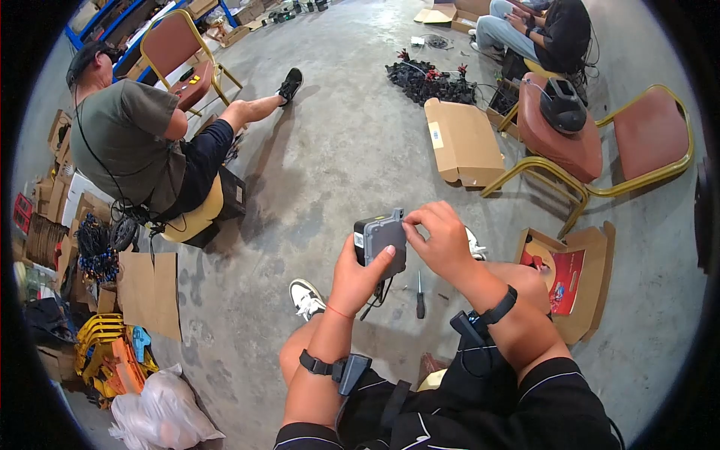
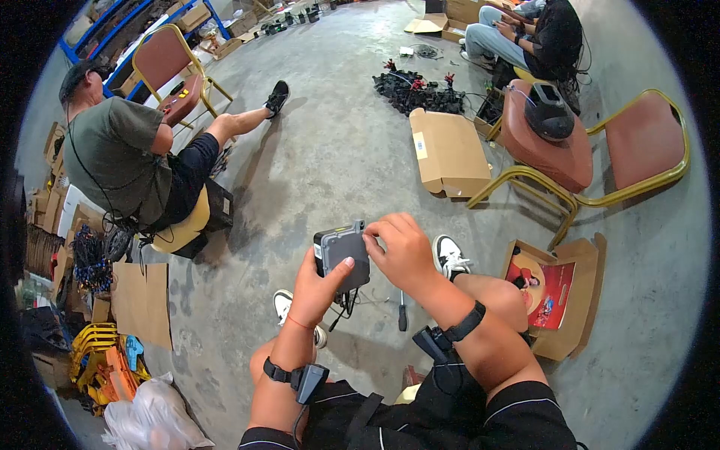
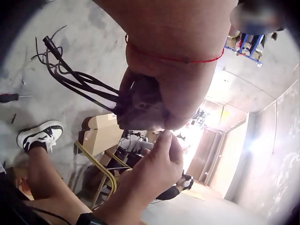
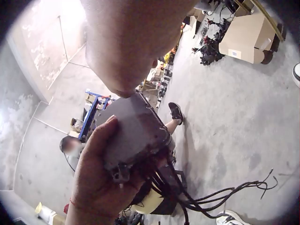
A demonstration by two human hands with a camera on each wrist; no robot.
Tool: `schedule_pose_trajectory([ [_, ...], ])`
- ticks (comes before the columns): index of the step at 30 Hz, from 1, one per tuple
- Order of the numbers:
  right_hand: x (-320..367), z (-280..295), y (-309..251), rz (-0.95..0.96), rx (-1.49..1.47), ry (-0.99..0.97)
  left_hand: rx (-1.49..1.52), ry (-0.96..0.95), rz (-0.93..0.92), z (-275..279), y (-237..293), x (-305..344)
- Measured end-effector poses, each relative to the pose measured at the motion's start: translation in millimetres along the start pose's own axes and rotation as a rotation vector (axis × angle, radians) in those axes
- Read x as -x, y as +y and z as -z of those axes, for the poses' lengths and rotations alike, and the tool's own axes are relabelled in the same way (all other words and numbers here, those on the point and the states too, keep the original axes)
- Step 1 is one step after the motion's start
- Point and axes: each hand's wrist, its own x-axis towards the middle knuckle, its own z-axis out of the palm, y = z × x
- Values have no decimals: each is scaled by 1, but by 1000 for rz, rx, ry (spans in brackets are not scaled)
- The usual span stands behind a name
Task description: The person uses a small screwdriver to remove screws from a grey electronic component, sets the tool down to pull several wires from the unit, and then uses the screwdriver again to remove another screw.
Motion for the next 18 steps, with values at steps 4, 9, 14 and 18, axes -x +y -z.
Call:
schedule_pose_trajectory([
  [4, 0, -2, 1, 13, 32, -9, -9, 28, -45, -1, -3, -1],
  [9, 1, -3, 2, 23, 47, -2, -69, 29, -69, 1, -4, -1],
  [14, 1, -3, 1, 27, 59, -4, -75, 32, -91, 1, -8, -2],
  [18, 1, -4, 0, 34, 71, -2, -113, 46, -69, 2, -9, -2],
])
